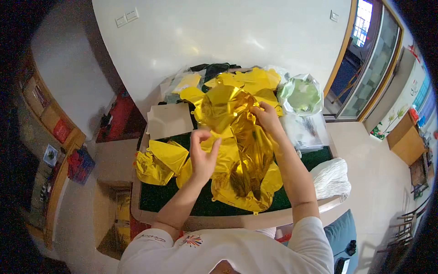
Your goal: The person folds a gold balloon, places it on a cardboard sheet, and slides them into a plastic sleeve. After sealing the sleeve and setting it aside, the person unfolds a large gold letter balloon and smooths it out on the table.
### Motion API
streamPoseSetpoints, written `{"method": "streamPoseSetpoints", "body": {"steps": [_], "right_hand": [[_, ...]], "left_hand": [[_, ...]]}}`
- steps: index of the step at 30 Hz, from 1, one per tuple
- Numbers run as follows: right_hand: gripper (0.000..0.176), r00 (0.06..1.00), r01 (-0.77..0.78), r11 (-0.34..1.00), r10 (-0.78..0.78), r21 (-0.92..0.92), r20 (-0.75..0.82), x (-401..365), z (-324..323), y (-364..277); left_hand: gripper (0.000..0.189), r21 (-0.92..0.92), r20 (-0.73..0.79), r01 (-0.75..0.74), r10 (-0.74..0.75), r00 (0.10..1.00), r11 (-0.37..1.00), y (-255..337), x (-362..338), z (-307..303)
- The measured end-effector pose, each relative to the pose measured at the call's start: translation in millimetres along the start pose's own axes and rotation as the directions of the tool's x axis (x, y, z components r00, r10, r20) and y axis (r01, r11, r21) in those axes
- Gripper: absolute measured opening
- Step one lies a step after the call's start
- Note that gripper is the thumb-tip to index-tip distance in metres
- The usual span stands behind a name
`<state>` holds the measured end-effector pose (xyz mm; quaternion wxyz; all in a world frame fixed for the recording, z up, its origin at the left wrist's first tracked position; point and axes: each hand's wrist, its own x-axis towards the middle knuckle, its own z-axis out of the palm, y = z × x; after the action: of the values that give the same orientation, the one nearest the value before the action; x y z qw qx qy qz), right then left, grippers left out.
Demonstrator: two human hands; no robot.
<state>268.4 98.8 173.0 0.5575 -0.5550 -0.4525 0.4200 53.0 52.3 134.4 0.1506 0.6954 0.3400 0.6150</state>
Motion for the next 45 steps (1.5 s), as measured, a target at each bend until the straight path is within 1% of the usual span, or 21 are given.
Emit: {"method": "streamPoseSetpoints", "body": {"steps": [1,2,3,4,5,7,8,10,12,15,17,19,21,23,26,29,30,34,36,42,45], "right_hand": [[0.014,1.0,0.016,1.0,-0.016,-0.01,-0.022,-2,7,-7],[0.014,0.997,0.069,0.98,-0.06,0.187,-0.052,5,18,-1],[0.014,0.997,0.068,0.981,-0.061,0.184,-0.047,3,21,-6],[0.013,0.992,0.128,0.992,-0.128,0.014,-0.005,-2,24,-17],[0.013,0.981,0.196,0.969,-0.191,-0.151,0.045,-8,28,-31],[0.015,0.947,0.319,0.934,-0.307,-0.163,0.095,-31,49,-53],[0.016,0.904,0.415,0.9,-0.391,-0.133,0.171,-41,57,-57],[0.026,0.834,0.52,0.827,-0.438,-0.214,0.334,-69,72,-71],[0.032,0.78,0.518,0.84,-0.389,-0.158,0.49,-86,74,-77],[0.033,0.804,0.583,0.797,-0.537,-0.157,0.256,-92,50,-73],[0.04,0.609,0.767,0.545,-0.784,-0.337,0.118,-83,24,-64],[0.062,0.772,0.629,0.764,-0.59,-0.146,0.237,-79,5,-49],[0.072,0.842,0.296,0.955,-0.273,0.024,0.466,-81,-10,-26],[0.071,0.863,0.207,0.978,-0.187,0.008,0.469,-94,-8,-2],[0.064,0.907,-0.158,0.987,0.134,0.027,0.4,-98,-20,29],[0.056,0.867,-0.072,0.983,0.145,-0.167,0.477,-97,-20,73],[0.054,0.878,-0.123,0.988,0.153,-0.096,0.453,-94,-14,90],[0.049,0.922,-0.131,0.973,0.191,-0.192,0.338,-77,-17,139],[0.048,0.927,-0.189,0.971,0.225,-0.144,0.301,-76,-18,142],[0.033,0.924,-0.246,0.949,0.291,-0.195,0.248,-85,-19,137],[0.026,0.943,-0.045,0.945,0.146,-0.323,0.298,-85,-21,146]], "left_hand": [[0.025,-0.106,0.088,0.027,-0.018,0.996,0.994,15,3,-6],[0.02,-0.259,0.289,0.127,-0.049,0.956,0.957,22,5,-6],[0.025,-0.253,0.28,0.07,0.003,0.96,0.965,26,10,-2],[0.031,-0.243,0.27,0.01,0.057,0.961,0.97,28,18,1],[0.056,-0.216,0.292,0.13,-0.063,0.954,0.968,23,22,3],[0.076,-0.57,0.378,0.458,-0.278,0.883,0.682,20,43,4],[0.082,-0.691,0.463,0.54,-0.279,0.841,0.481,16,51,-1],[0.077,-0.801,0.477,0.557,-0.331,0.814,0.217,21,62,-12],[0.053,-0.799,0.443,0.551,-0.385,0.81,0.24,23,70,-23],[0.033,-0.797,0.478,0.586,-0.439,0.761,0.147,11,73,-35],[0.031,-0.782,0.433,0.587,-0.497,0.752,0.207,26,77,-48],[0.031,-0.775,0.477,0.605,-0.457,0.75,0.183,19,79,-57],[0.031,-0.755,0.501,0.634,-0.477,0.722,0.166,-7,73,-53],[0.034,-0.652,0.596,0.74,-0.49,0.636,0.167,-35,61,-44],[0.045,-0.588,0.543,0.779,-0.606,0.581,0.22,-65,24,-16],[0.045,-0.53,0.657,0.848,-0.616,0.435,0.034,-75,-7,-1],[0.045,-0.527,0.692,0.848,-0.607,0.39,-0.055,-96,-22,10],[0.055,-0.5,0.666,0.864,-0.666,0.336,-0.065,-129,-55,30],[0.066,-0.362,0.513,0.91,-0.772,0.375,0.201,-136,-72,32],[0.073,-0.412,0.433,0.876,-0.791,0.431,0.252,-152,-86,33],[0.07,-0.45,0.382,0.857,-0.814,0.438,0.251,-145,-82,32]]}}
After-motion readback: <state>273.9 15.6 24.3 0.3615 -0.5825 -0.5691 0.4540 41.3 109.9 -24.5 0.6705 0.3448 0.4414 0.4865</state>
